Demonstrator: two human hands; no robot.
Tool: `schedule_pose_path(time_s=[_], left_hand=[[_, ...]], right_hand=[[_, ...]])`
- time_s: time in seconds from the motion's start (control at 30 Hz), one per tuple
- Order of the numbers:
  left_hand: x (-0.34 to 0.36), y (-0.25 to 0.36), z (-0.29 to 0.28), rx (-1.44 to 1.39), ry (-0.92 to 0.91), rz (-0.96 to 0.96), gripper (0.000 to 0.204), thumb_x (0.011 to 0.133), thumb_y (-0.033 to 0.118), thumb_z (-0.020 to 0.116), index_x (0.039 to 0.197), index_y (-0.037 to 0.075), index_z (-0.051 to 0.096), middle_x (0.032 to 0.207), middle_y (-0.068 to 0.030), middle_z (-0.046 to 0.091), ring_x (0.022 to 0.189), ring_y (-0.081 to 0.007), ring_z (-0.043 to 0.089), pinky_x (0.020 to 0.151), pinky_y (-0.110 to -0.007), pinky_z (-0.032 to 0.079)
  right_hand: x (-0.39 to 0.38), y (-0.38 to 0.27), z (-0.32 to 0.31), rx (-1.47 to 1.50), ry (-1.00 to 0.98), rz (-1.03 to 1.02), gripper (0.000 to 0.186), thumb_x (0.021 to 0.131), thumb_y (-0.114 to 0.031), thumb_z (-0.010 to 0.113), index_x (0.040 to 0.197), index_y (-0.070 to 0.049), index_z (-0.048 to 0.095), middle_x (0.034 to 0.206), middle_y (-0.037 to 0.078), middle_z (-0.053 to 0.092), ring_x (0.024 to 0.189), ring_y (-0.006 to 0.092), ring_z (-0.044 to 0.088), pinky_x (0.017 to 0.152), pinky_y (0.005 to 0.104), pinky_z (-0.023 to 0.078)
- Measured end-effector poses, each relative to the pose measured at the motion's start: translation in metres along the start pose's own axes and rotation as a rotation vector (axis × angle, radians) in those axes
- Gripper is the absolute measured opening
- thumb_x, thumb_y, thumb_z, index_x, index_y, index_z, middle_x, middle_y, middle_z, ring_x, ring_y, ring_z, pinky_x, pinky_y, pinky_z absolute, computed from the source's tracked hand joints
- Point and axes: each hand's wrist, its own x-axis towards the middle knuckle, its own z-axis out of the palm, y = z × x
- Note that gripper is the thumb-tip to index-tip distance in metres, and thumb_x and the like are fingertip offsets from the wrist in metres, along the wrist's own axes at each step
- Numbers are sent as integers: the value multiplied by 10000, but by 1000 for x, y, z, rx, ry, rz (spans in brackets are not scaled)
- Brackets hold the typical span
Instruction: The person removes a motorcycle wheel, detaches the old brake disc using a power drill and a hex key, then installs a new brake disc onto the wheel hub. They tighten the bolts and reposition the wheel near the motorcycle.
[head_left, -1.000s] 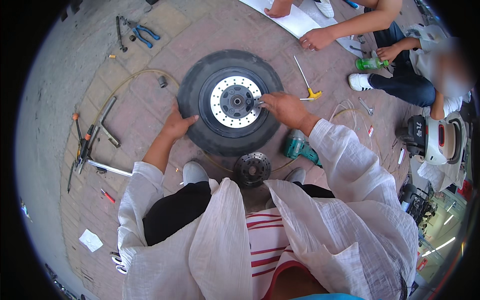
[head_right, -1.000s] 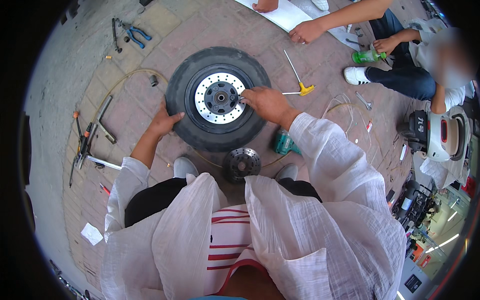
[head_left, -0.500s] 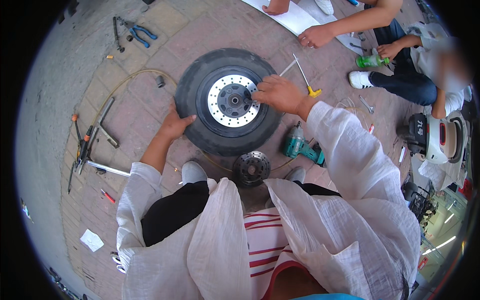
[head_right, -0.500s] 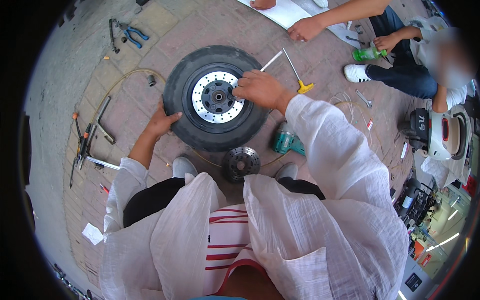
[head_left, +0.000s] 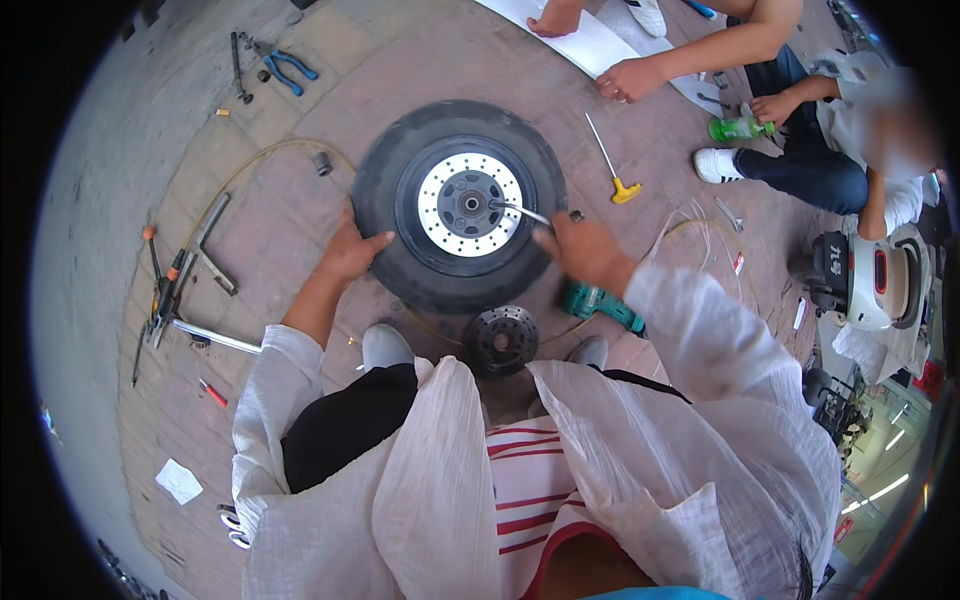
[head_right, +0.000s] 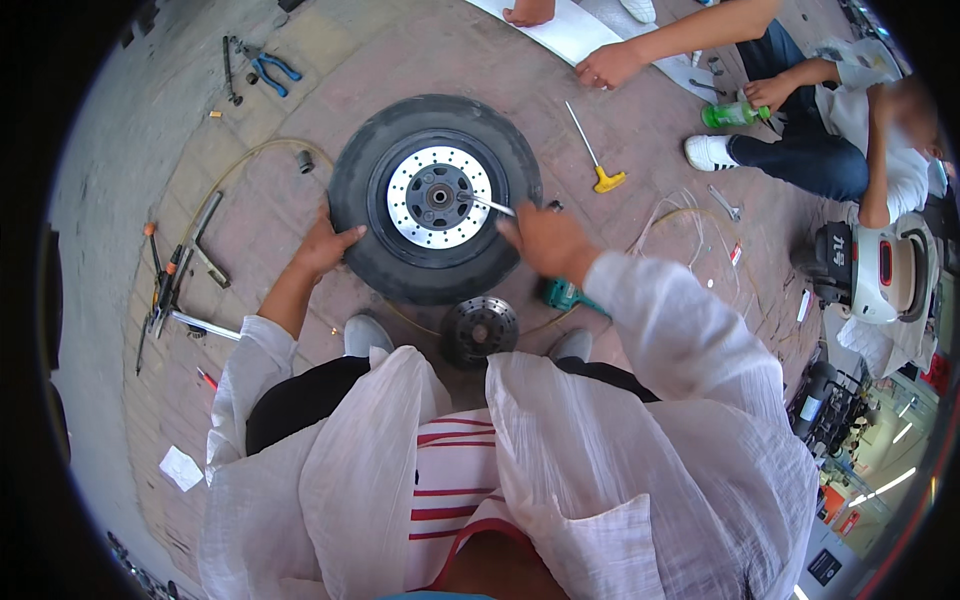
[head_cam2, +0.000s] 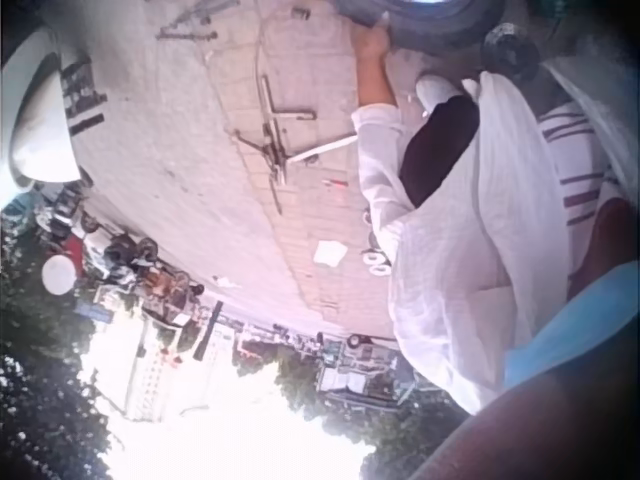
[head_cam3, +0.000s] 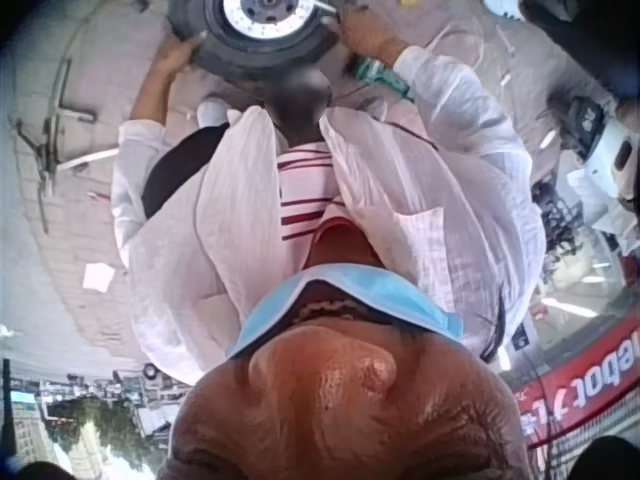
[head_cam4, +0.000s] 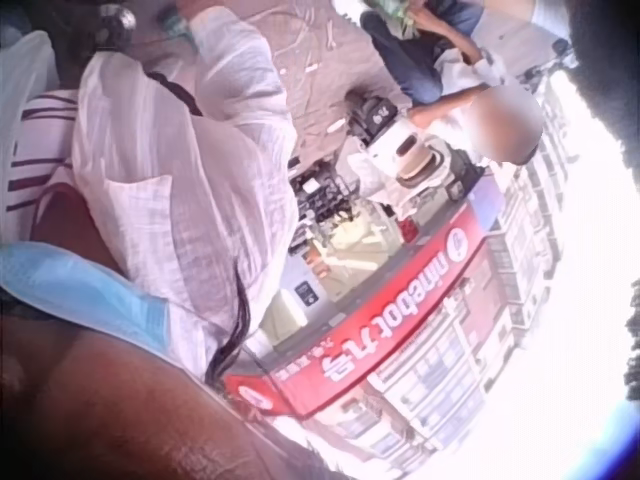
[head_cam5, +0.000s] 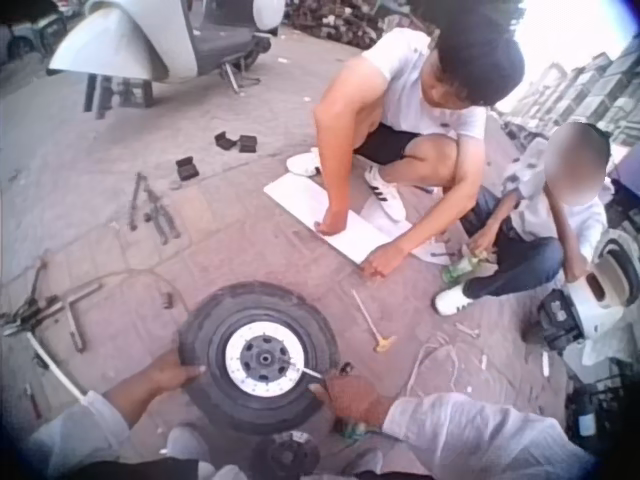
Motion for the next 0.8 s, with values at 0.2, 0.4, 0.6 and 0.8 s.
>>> schedule_pose_path(time_s=[0.2, 0.4, 0.6, 0.8], left_hand=[[-14, 29, -4, -153, -124, -170, 994, 869, 252, 685, 1517, 24, -33, 1458, -233, 369, 1262, -305, 476, 961, -364, 462], [-12, 8, -7, -232, -130, -131, 919, 931, 288, 617, 1536, 139, -59, 1455, -184, 384, 1203, -297, 516, 816, -419, 530], [-18, 19, -4, -294, -105, -182, 910, 932, 293, 617, 1541, 196, -52, 1468, -178, 365, 1191, -346, 512, 820, -518, 513], [-19, 22, -3, -229, -110, -202, 898, 937, 291, 612, 1541, 196, -45, 1467, -169, 375, 1220, -335, 493, 829, -531, 508]], right_hand=[[-32, -80, 23, 140, -165, -495, 406, 974, -355, 454, 1176, -11, 528, 1094, 214, 610, 853, 385, 651, 720, 477, 525], [99, -82, -62, -515, 32, -297, 448, 972, -425, 429, 1033, -36, 643, 1011, 184, 671, 751, 311, 690, 602, 450, 533], [-3, -38, -39, -87, -533, -209, 638, 999, -552, 242, 1100, -60, 636, 1093, 212, 644, 1028, 335, 636, 852, 466, 493], [72, -93, -71, -456, -158, -301, 520, 988, -471, 354, 1091, -43, 631, 1060, 239, 652, 931, 341, 671, 827, 494, 504]])
